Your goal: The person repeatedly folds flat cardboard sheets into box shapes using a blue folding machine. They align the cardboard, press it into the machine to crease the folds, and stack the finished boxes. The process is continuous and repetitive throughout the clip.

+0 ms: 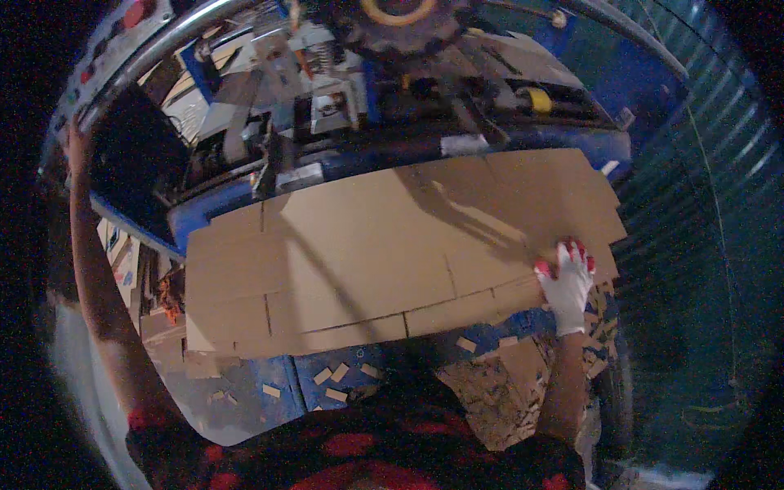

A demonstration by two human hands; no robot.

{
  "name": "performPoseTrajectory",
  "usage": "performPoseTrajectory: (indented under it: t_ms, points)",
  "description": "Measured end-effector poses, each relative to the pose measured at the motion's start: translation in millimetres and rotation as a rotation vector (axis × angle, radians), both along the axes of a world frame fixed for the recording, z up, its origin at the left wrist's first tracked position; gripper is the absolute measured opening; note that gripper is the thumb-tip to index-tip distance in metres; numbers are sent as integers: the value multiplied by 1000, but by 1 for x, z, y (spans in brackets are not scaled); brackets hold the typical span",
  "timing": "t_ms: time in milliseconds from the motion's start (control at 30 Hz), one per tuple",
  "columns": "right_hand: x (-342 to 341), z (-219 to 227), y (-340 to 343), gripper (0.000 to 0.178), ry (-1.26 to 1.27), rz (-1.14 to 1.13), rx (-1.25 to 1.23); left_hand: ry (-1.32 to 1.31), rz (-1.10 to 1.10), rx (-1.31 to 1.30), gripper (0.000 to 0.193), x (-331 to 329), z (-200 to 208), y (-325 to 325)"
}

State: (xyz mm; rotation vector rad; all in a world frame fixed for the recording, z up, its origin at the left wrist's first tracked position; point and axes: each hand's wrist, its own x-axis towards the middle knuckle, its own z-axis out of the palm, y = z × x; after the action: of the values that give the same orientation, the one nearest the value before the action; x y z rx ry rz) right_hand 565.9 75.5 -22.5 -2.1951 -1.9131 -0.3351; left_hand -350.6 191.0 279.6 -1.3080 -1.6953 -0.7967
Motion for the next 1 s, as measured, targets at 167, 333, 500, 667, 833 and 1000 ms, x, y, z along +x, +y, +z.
performPoseTrajectory:
  t_ms: [167, 333, 500, 667, 833, 1000]
  points:
    - [2, 8, -43, 63, -42, 87, 10, -98, -9, -419, 52, 96, -226, -141]
    - [37, -20, -83, 73, 249, -145, 523, -878, 73, -742, 55, 139, -370, -287]
    - [78, -52, -66, 59, 1640, -425, 526, -781, 5, -683, 63, 140, -383, -307]
    - [67, -33, -58, 56, 1623, -202, 665, -830, 152, -726, 72, 152, -377, -304]
    - [19, 15, -70, 56, 1713, 205, 844, -758, 159, -494, 56, 181, -380, -302]
    - [-28, 18, -49, 40, 1912, -130, 455, -869, 156, -529, 62, 193, -374, -293]
